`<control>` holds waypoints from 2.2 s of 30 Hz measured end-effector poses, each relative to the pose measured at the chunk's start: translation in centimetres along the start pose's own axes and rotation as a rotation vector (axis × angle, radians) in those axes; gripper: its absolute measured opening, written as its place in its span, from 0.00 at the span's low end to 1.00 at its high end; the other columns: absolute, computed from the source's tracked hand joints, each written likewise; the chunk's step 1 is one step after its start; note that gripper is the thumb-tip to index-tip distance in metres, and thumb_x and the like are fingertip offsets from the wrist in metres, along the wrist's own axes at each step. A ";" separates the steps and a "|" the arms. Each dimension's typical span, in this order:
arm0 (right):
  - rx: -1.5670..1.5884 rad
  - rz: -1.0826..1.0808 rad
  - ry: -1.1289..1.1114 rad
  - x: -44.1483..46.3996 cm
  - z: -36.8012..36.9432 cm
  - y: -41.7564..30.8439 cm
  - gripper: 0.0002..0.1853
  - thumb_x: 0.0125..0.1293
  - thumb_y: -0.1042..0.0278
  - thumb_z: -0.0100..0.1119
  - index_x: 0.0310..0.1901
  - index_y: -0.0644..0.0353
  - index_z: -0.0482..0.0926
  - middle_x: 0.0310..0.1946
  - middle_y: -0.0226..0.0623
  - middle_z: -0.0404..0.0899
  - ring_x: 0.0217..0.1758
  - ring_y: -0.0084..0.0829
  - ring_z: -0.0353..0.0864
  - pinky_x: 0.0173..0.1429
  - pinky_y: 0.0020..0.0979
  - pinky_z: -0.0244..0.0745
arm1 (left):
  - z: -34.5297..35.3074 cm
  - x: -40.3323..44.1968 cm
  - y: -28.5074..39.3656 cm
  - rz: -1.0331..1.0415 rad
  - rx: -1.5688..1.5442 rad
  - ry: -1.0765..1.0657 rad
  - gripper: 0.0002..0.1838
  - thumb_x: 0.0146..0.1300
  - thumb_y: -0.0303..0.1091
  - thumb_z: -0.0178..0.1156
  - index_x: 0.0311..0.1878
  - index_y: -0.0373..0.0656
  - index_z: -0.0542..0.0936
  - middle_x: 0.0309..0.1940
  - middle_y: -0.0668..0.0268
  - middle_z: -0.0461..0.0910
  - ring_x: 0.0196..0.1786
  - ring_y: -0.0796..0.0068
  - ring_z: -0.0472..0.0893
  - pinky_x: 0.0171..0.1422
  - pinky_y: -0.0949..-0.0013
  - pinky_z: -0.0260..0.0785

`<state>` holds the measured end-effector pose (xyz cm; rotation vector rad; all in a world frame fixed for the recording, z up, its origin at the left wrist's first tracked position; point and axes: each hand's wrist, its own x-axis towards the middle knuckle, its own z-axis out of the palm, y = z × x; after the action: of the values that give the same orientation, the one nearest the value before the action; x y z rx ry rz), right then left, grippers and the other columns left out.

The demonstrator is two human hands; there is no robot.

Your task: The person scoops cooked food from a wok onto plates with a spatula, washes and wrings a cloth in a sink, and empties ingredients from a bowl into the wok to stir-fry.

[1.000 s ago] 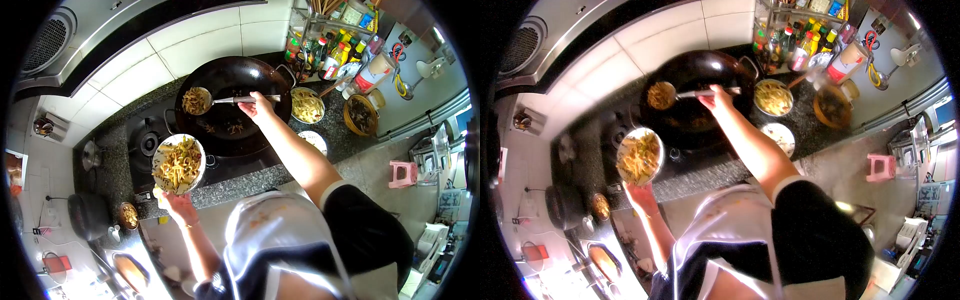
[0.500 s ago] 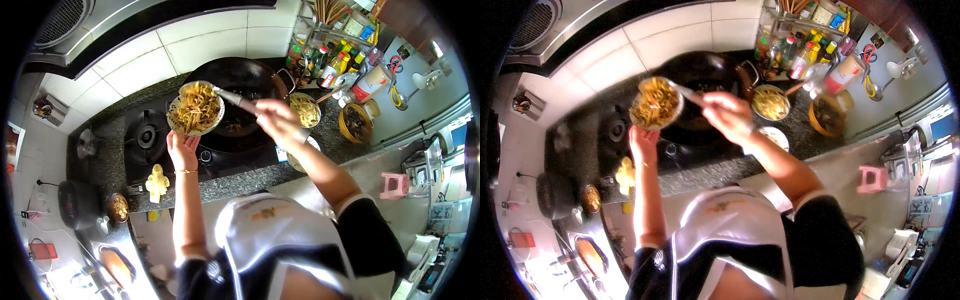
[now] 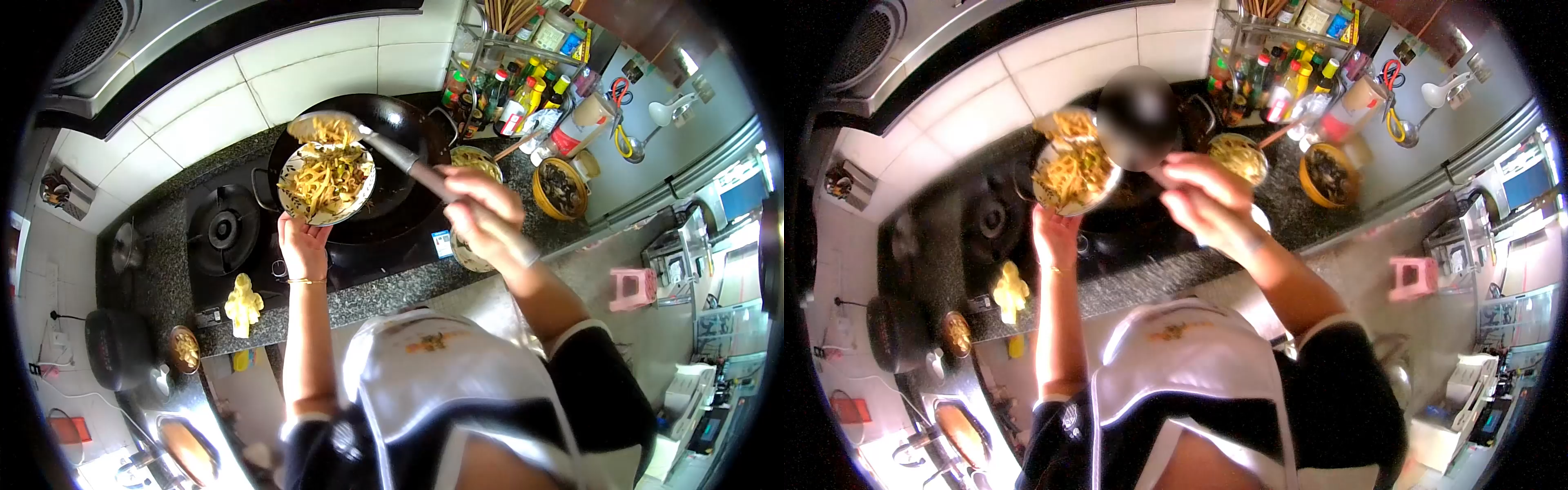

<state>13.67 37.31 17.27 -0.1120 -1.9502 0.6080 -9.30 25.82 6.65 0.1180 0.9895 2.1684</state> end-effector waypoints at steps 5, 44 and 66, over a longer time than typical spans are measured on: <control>0.427 0.725 0.412 1.6 -1.7 3.6 0.14 0.65 0.64 0.53 0.43 0.68 0.71 0.38 0.48 0.79 0.35 0.39 0.83 0.40 0.33 0.80 | -2.8 -3.0 1.4 0.082 0.062 0.035 0.16 0.63 0.40 0.49 0.52 0.46 0.66 0.49 0.59 0.74 0.50 0.62 0.76 0.49 0.61 0.70; -0.018 -0.211 -0.734 -3.2 6.0 7.3 0.19 0.48 0.69 0.68 0.43 0.59 0.76 0.37 0.42 0.77 0.31 0.35 0.81 0.33 0.30 0.80 | -13.8 -13.5 -0.1 0.166 -0.020 0.367 0.28 0.55 0.31 0.55 0.61 0.44 0.62 0.58 0.57 0.67 0.58 0.57 0.72 0.54 0.55 0.74; -0.047 0.012 -0.813 -3.9 8.1 9.7 0.14 0.56 0.60 0.63 0.43 0.55 0.76 0.37 0.37 0.76 0.32 0.33 0.79 0.35 0.30 0.75 | -12.8 -15.3 -1.1 0.107 -0.019 0.335 0.19 0.54 0.28 0.51 0.51 0.45 0.66 0.51 0.61 0.73 0.51 0.63 0.76 0.48 0.60 0.76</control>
<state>6.50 41.47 6.93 0.1167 -2.7479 0.6766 -2.19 8.33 0.11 -0.2134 1.1694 2.3429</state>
